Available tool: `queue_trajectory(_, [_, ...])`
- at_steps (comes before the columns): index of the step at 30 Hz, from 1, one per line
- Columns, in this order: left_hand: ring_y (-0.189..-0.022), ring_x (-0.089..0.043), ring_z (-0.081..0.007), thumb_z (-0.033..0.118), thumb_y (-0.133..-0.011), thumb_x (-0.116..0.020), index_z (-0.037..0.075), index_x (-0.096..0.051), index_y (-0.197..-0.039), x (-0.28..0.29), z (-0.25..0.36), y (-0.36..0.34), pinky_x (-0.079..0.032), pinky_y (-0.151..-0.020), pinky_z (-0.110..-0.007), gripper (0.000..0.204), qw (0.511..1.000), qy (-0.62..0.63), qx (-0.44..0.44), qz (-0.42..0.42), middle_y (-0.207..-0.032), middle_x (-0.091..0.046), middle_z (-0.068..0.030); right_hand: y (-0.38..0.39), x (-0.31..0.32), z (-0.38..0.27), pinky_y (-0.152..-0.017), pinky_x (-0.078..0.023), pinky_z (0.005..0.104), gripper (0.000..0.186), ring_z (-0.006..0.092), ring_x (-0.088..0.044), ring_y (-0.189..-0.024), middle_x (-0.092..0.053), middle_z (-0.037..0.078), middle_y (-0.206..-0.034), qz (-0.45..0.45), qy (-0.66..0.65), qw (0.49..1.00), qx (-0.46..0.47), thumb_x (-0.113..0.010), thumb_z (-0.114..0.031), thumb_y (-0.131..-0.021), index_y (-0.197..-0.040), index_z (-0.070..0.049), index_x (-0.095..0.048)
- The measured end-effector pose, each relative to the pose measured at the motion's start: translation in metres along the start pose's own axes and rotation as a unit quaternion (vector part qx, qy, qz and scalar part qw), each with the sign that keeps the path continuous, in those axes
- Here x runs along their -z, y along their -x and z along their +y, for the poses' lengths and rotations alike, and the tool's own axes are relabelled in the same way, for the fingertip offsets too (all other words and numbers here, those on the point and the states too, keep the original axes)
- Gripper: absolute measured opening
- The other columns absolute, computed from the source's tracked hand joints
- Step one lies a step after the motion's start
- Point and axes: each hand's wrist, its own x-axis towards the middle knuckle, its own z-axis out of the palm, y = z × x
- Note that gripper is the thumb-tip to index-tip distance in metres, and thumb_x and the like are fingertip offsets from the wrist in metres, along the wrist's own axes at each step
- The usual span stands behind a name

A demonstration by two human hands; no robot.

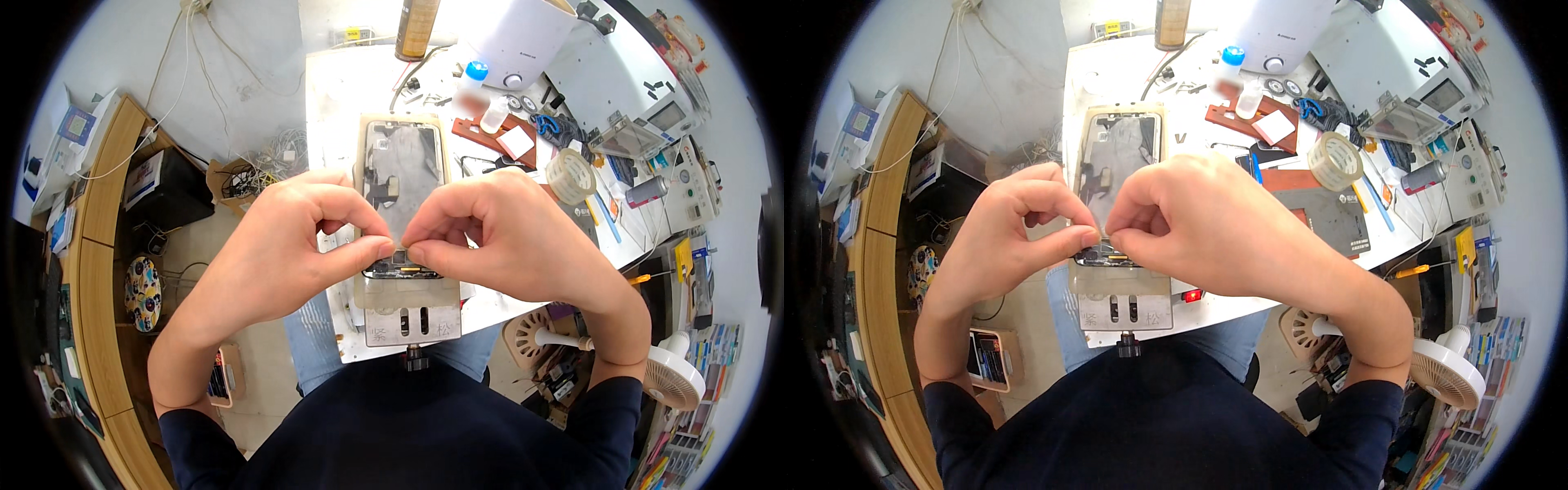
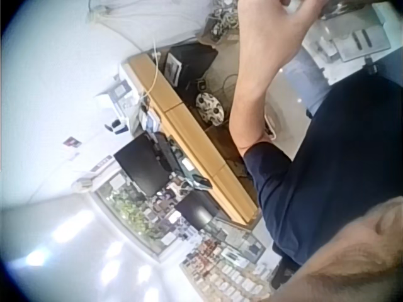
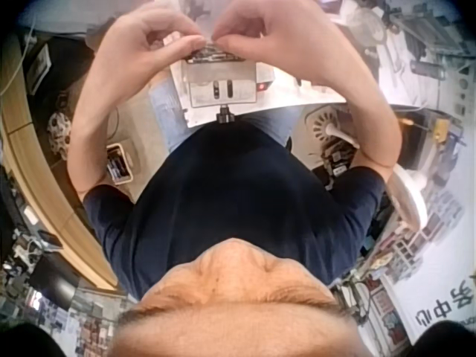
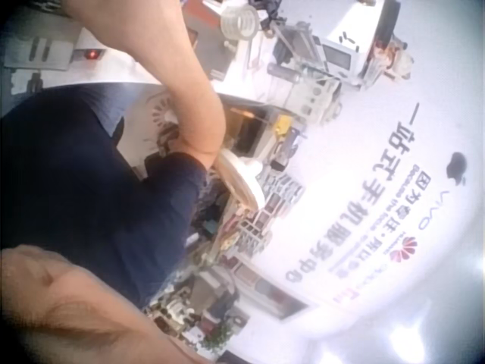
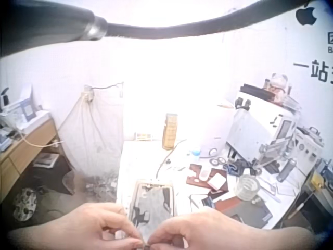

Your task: The person carefully peels a protective film off the screen of a smartphone held in a clamp. They use their fingers to lift the edges and remove the film in sections. After removing the film, they put on a pair of gloves and continue to handle the device.

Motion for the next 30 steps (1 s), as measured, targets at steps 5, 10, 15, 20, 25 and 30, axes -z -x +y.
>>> queue_trajectory(5, [-0.071, -0.040, -0.0095, 0.011, -0.083, -0.080, 0.004, -0.076, -0.089, 0.0018, 0.0012, 0.0007, -0.032, -0.063, -0.026, 0.010, 1.000, 0.006, 0.002, -0.003, -0.078, -0.047, 0.0015, -0.0001, -0.0007, -0.0021, -0.055, -0.042, 0.0231, 0.012, 0.0046, -0.053, -0.060, -0.073, 0.000, -0.076, -0.003, -0.006, 1.000, 0.000, -0.074, -0.012, -0.087, -0.096, -0.005, -0.078])
queue_trajectory(10, [-0.072, -0.040, -0.0090, 0.011, -0.083, -0.079, 0.004, -0.076, -0.089, 0.0008, -0.0017, 0.0020, -0.032, -0.064, -0.026, 0.010, 1.000, 0.023, 0.003, -0.003, -0.079, -0.047, 0.0021, -0.0013, 0.0015, -0.0046, -0.056, -0.043, 0.0242, 0.012, 0.0061, -0.054, -0.060, -0.073, 0.001, -0.077, -0.011, 0.014, 1.000, -0.004, -0.075, -0.013, -0.086, -0.096, -0.007, -0.079])
queue_trajectory(15, [-0.073, -0.040, -0.0087, 0.011, -0.083, -0.079, 0.005, -0.076, -0.089, 0.0007, 0.0003, 0.0016, -0.032, -0.064, -0.025, 0.010, 1.000, 0.022, 0.007, -0.006, -0.080, -0.048, 0.0025, -0.0009, 0.0038, -0.0053, -0.057, -0.046, 0.0257, 0.012, 0.0084, -0.057, -0.060, -0.073, 0.001, -0.078, -0.017, 0.038, 0.999, -0.003, -0.075, -0.014, -0.086, -0.096, -0.008, -0.079])
queue_trajectory(20, [-0.073, -0.040, -0.0087, 0.011, -0.083, -0.080, 0.004, -0.076, -0.089, -0.0006, -0.0018, 0.0001, -0.032, -0.064, -0.026, 0.010, 1.000, 0.027, 0.005, -0.002, -0.080, -0.049, 0.0023, -0.0014, 0.0059, -0.0058, -0.058, -0.047, 0.0257, 0.012, 0.0093, -0.058, -0.062, -0.073, 0.002, -0.079, -0.021, 0.027, 0.999, -0.010, -0.075, -0.014, -0.087, -0.096, -0.008, -0.078])
queue_trajectory(25, [-0.073, -0.041, -0.0091, 0.011, -0.083, -0.080, 0.003, -0.076, -0.088, -0.0018, 0.0003, -0.0007, -0.033, -0.065, -0.026, 0.010, 1.000, 0.019, 0.010, -0.003, -0.079, -0.049, 0.0021, 0.0004, 0.0068, -0.0037, -0.059, -0.047, 0.0258, 0.012, 0.0097, -0.059, -0.062, -0.073, 0.002, -0.079, -0.015, 0.030, 0.999, -0.001, -0.076, -0.014, -0.087, -0.096, -0.007, -0.078])
queue_trajectory(30, [-0.072, -0.040, -0.0093, 0.010, -0.082, -0.081, 0.003, -0.077, -0.088, -0.0023, 0.0004, -0.0011, -0.033, -0.064, -0.026, 0.010, 1.000, 0.018, 0.011, -0.002, -0.078, -0.049, 0.0021, -0.0006, 0.0076, 0.0001, -0.058, -0.047, 0.0263, 0.013, 0.0104, -0.059, -0.062, -0.073, 0.003, -0.078, -0.016, 0.038, 0.999, 0.009, -0.077, -0.016, -0.087, -0.096, -0.006, -0.078])
